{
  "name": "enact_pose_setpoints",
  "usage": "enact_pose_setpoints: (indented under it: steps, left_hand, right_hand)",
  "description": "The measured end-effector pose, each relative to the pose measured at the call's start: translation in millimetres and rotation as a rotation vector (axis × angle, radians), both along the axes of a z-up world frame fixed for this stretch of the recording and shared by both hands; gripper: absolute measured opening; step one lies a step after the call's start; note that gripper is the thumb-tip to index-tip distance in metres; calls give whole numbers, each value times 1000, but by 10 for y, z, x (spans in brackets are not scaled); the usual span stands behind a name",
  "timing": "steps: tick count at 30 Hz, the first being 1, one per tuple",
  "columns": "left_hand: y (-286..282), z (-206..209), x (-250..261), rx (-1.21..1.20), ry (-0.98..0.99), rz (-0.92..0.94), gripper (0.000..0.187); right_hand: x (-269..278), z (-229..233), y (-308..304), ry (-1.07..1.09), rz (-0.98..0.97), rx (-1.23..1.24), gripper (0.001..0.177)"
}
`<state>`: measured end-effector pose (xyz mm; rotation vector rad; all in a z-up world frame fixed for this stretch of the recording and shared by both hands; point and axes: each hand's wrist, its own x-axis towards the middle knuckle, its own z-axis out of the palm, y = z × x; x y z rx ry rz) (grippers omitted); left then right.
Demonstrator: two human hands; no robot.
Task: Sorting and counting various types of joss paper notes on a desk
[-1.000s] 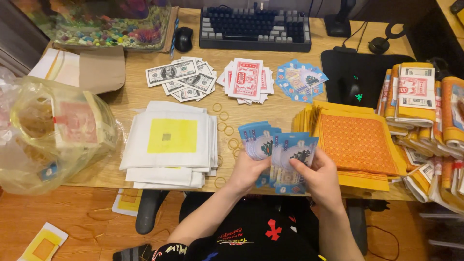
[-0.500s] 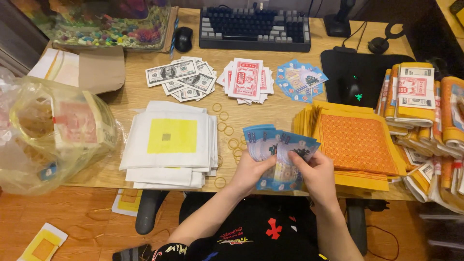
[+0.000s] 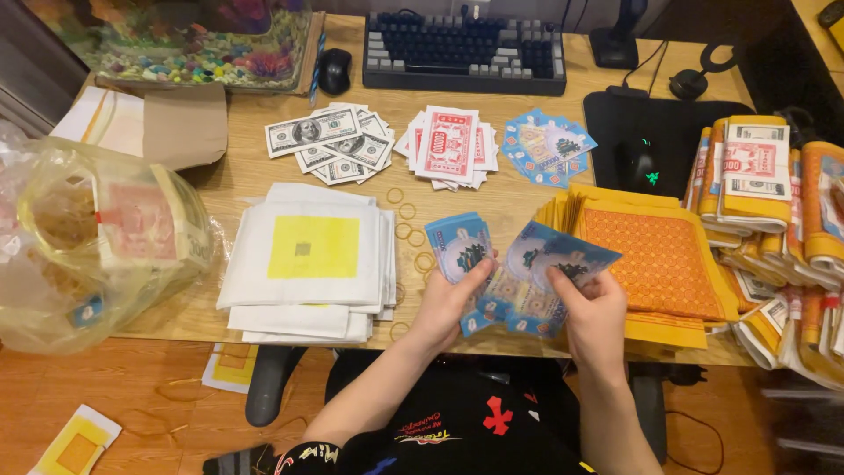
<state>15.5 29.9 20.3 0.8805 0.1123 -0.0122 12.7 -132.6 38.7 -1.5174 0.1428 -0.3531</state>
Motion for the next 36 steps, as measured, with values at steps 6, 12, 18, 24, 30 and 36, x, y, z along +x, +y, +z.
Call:
enact_pose_setpoints:
  steps: [6,12,18,24,30,36]
  left_hand:
    - [-82,-132,-18,73,-79,-38,35]
    - [-109,-185,-26,76,-36,-115,31]
    - [-101,-34,-61,-23,-4,-158,27]
    - [-111,-27,-103,-169,30,-224,34]
    - [-181,161,-182,-30,28,-181,45]
    - [-219,-248,-69,-34,135,-147,31]
  right_hand:
    - [-32,-142,57,46,40,76,44]
    - [-5,-383,14,0,47,175,42]
    - [-5,-26,-163,-84,225,499,32]
    - [37,149,-141,-250,221,532,40]
    - [50,0,290,-358,288,488,33]
    - [74,-69,357,-341,338,523,30]
